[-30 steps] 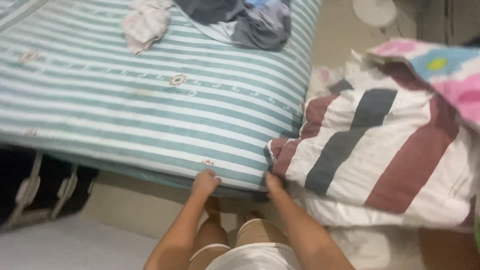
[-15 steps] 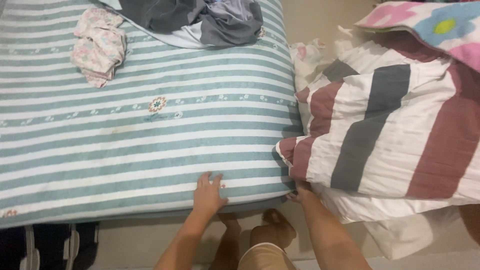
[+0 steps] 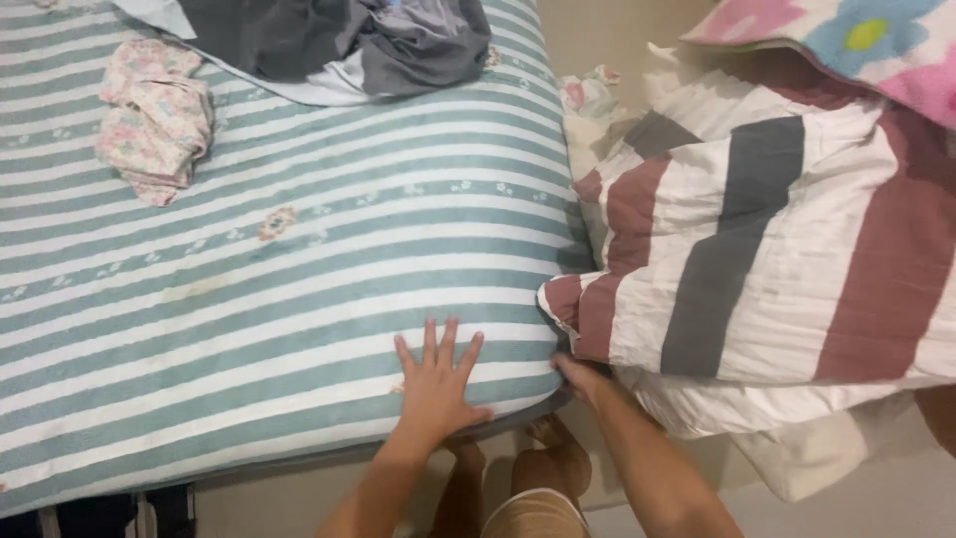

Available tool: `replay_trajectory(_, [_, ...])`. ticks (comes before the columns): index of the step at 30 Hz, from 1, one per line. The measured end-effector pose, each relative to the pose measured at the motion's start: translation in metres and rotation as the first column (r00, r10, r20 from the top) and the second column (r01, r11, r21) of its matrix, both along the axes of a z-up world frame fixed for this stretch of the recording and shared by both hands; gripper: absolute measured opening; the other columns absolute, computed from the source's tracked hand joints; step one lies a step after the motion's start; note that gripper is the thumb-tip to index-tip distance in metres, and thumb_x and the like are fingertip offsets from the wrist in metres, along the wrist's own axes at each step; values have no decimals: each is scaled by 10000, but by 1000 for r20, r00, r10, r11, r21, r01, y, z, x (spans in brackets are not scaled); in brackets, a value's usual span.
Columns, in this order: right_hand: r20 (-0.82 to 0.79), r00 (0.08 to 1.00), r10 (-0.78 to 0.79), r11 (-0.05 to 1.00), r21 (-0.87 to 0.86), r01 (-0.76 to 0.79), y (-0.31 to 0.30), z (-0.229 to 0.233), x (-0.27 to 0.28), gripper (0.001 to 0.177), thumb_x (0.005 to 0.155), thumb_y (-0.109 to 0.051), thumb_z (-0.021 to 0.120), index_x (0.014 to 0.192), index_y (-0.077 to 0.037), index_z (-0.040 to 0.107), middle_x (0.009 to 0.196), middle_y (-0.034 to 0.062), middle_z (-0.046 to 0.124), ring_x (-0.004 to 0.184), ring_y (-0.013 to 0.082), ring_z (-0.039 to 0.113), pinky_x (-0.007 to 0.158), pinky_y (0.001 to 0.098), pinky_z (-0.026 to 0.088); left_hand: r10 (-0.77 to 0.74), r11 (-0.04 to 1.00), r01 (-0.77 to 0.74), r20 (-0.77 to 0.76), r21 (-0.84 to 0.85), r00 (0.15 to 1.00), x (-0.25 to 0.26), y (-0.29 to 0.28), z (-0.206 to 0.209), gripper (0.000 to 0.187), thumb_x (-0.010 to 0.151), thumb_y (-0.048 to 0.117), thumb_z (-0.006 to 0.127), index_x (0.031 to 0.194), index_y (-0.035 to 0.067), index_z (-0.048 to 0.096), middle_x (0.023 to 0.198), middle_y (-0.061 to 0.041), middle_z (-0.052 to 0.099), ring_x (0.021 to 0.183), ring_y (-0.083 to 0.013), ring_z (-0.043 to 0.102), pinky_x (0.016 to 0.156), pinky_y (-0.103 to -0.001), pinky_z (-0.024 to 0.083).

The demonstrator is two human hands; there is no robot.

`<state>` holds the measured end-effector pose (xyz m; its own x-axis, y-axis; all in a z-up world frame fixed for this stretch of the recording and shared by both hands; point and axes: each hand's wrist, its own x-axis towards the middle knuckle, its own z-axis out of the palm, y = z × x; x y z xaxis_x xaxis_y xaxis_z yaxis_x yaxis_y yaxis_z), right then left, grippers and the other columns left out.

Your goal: Putting a fitted sheet onto a mattress in a bedroom.

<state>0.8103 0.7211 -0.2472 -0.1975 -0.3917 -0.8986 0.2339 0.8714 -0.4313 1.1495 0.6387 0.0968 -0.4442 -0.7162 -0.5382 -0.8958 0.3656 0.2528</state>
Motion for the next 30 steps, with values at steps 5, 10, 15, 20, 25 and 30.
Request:
replay_trajectory(5, [177, 977, 119, 970, -231, -76, -20, 113, 92, 736, 799, -177, 556, 1495, -196, 322, 1302, 111, 594, 1193, 313, 589, 974, 519, 525, -124, 929, 32, -229, -369, 965, -26, -21, 17, 806, 815, 668, 669, 1417, 146, 541, 1583, -162, 348, 1495, -465, 167, 1085, -840, 44])
replay_trajectory(10, [410, 897, 165, 929, -371, -1, -42, 177, 160, 692, 903, -424, 537, 1519, -139, 404, 1379, 92, 614, 1192, 248, 622, 929, 432, 546, -175, 908, 201, 104, -369, 979, -57, -30, 44, 675, 870, 501, 613, 1427, 127, 549, 1622, -141, 312, 1518, -433, 136, 1103, -800, 27])
replay_trajectory(15, [382, 844, 378, 803, -588, -94, -67, 198, 217, 628, 963, -359, 662, 1476, -49, 477, 1399, 130, 587, 1193, 244, 588, 934, 420, 528, -43, 833, 135, 181, -536, 983, -33, -43, 61, 543, 932, 371, 562, 1421, 135, 568, 1650, -121, 300, 1539, -413, 128, 1136, -772, 21])
replay_trajectory(20, [94, 988, 125, 647, -762, -9, -75, 238, 214, 562, 947, -190, 538, 1483, -46, 452, 1412, 80, 588, 1247, 186, 552, 1033, 302, 466, 57, 862, -1, 95, -506, 994, -13, -63, 145, 720, 833, 517, 614, 1483, 230, 498, 1663, -135, 219, 1513, -490, 77, 1104, -775, -8])
replay_trajectory(25, [-131, 991, 43, 633, -764, -128, -74, 365, 185, 571, 806, -48, 588, 1358, -69, 441, 1208, 103, 630, 1042, 204, 613, 886, 339, 524, 138, 825, -161, -84, -542, 987, -1, -81, 176, 801, 808, 638, 587, 1509, 265, 484, 1659, -136, 230, 1476, -545, 62, 1072, -812, -17])
replay_trajectory(30, [-500, 864, -56, 656, -671, -345, -77, 447, 166, 327, 856, -102, 576, 1172, -58, 500, 941, 150, 679, 797, 229, 651, 721, 384, 544, 169, 845, -267, -243, -463, 955, 2, -83, 199, 849, 823, 706, 578, 1490, 192, 465, 1658, -198, 258, 1419, -613, 86, 1011, -841, -8])
